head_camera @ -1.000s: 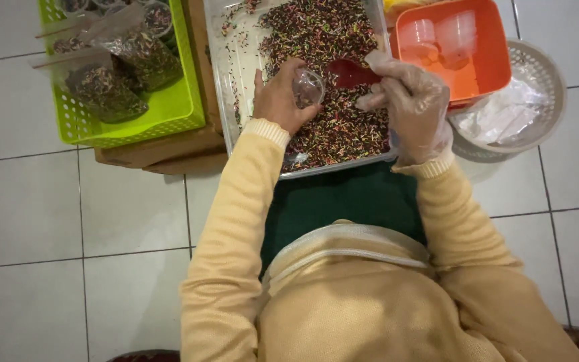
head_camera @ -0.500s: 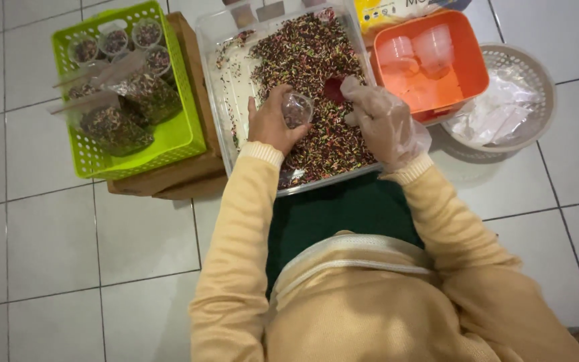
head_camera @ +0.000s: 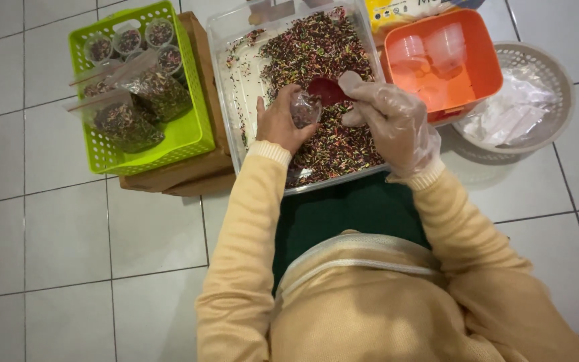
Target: Scooping sprinkles from a large tray into small plastic bags for manual packaging
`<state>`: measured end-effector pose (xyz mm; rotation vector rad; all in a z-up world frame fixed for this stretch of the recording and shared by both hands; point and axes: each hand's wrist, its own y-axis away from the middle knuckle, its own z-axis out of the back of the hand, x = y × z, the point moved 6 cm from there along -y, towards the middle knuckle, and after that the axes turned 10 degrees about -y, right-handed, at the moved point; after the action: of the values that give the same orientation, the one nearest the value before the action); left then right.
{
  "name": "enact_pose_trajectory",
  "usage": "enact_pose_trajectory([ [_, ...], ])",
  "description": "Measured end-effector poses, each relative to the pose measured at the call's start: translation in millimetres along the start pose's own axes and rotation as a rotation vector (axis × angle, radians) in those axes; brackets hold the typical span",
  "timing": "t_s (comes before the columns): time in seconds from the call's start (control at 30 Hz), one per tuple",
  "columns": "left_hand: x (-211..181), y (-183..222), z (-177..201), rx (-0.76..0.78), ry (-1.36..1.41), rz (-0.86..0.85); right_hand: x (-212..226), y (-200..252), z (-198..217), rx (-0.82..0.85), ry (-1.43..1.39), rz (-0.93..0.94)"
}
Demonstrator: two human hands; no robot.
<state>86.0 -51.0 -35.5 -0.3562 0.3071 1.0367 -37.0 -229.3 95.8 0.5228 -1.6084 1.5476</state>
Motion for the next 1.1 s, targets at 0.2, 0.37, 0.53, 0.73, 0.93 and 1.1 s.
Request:
enact_pose_trajectory([
  [0.2,5,-1,-5,0.026,0.008,0.000,-20,4,3,-0.026,0.235,-0.035],
  [0.37,6,-1,-7,0.024,0.020,0.006,-34,4,-5,0.016,0.113,-0.148],
  [0.53,7,-3,-9,0.034,0.018,0.010,-26,-2,3,-0.155,-0.065,-0.285],
  [0.73,-8,-3,9,0.037,-0.037,0.064,7,-4,3,0.099,0.099,0.125],
  [0.93,-5,-4,6,0.015,-0.037,0.035,-11,2,4,0.097,0.241,0.185],
  [1.1,-7,-3,8,0.042,-0.037,0.065,-39,11,0,0.133,0.465,0.203],
])
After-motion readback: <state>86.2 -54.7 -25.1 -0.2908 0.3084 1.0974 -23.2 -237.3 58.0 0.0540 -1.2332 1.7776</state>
